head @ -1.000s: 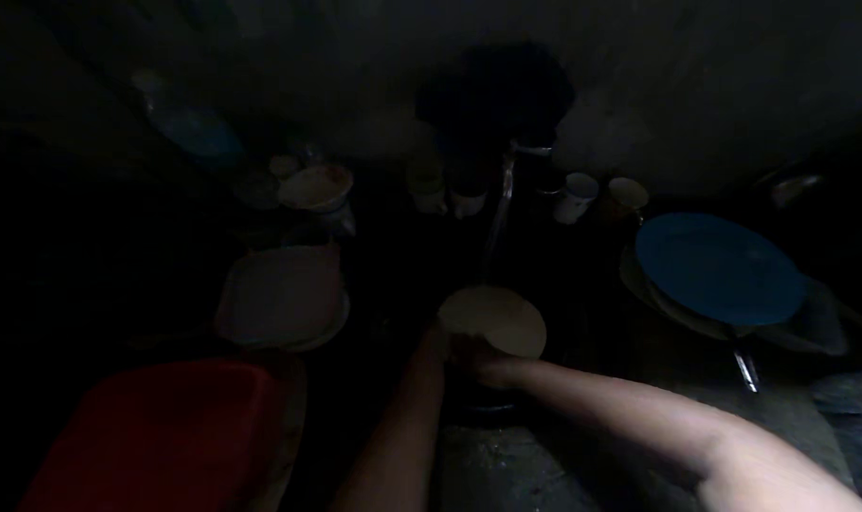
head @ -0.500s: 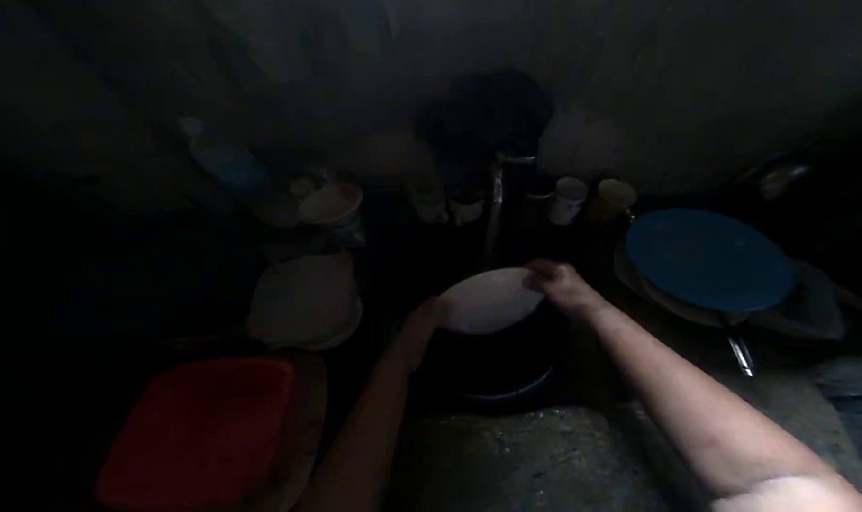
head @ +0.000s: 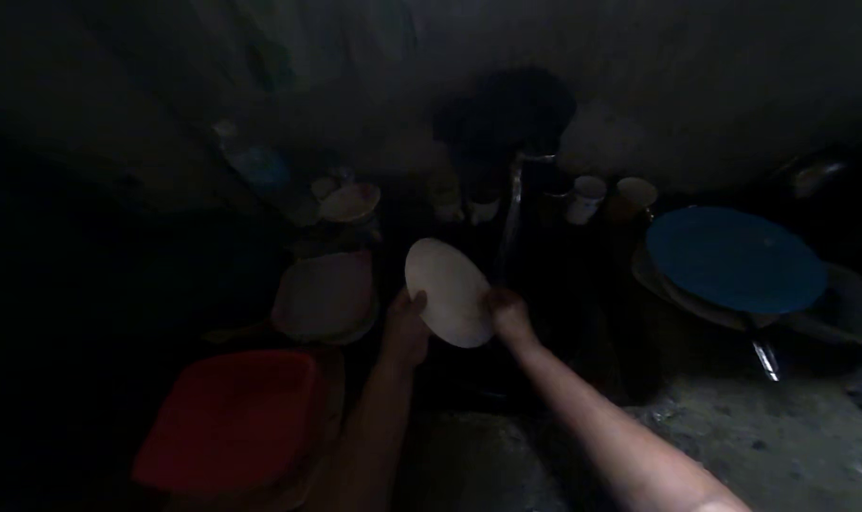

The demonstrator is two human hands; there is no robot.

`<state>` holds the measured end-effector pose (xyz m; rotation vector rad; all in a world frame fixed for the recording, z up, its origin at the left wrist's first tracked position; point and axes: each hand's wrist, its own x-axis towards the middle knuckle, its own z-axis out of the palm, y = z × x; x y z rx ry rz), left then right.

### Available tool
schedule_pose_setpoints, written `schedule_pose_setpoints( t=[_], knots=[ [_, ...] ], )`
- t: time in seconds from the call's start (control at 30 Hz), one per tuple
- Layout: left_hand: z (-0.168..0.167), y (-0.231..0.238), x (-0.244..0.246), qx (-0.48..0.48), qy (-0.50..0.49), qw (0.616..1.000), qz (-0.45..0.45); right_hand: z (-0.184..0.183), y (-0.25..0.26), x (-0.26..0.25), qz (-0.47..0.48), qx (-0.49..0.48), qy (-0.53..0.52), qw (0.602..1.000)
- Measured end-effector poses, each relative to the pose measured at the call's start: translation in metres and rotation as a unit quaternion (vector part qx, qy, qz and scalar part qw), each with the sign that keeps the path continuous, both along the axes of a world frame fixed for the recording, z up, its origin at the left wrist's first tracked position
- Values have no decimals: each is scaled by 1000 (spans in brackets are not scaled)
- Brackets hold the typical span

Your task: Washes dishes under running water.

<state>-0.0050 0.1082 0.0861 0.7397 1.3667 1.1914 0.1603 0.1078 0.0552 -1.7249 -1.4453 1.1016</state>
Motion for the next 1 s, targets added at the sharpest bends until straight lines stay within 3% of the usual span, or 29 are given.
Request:
schedule_pose_setpoints(
  t=[0.1,0.2,0.33,0.43,0.57,0.67,0.73,0.8,0.9,1.0],
  knots=[
    [9,-8,19,0,113,992,-58,14,-34,-29,157,225,-72,959],
    [11,-26,34,52,92,990,-92,15,-7,-22,181,293,-101,933],
    [10,-55,36,114,15,986,-125,16,28,21,38,144,8,989],
    [4,-71,44,176,-1,978,-113,-5,5,28,-85,25,64,994],
    [0,-81,61,236,37,961,-138,5,-65,9,-76,-47,257,962],
    [-11,-82,74,256,158,931,-208,41,-92,22,-39,-43,416,908],
    [-19,-83,80,281,234,889,-276,50,-89,42,-111,-37,391,913],
    [-29,-83,84,300,283,838,-357,44,-83,58,-215,-4,274,937],
    [-36,-74,81,236,323,795,-456,29,-85,80,-248,25,199,948],
    [-47,-47,76,153,426,752,-479,18,-91,94,-268,25,174,947]
  ],
)
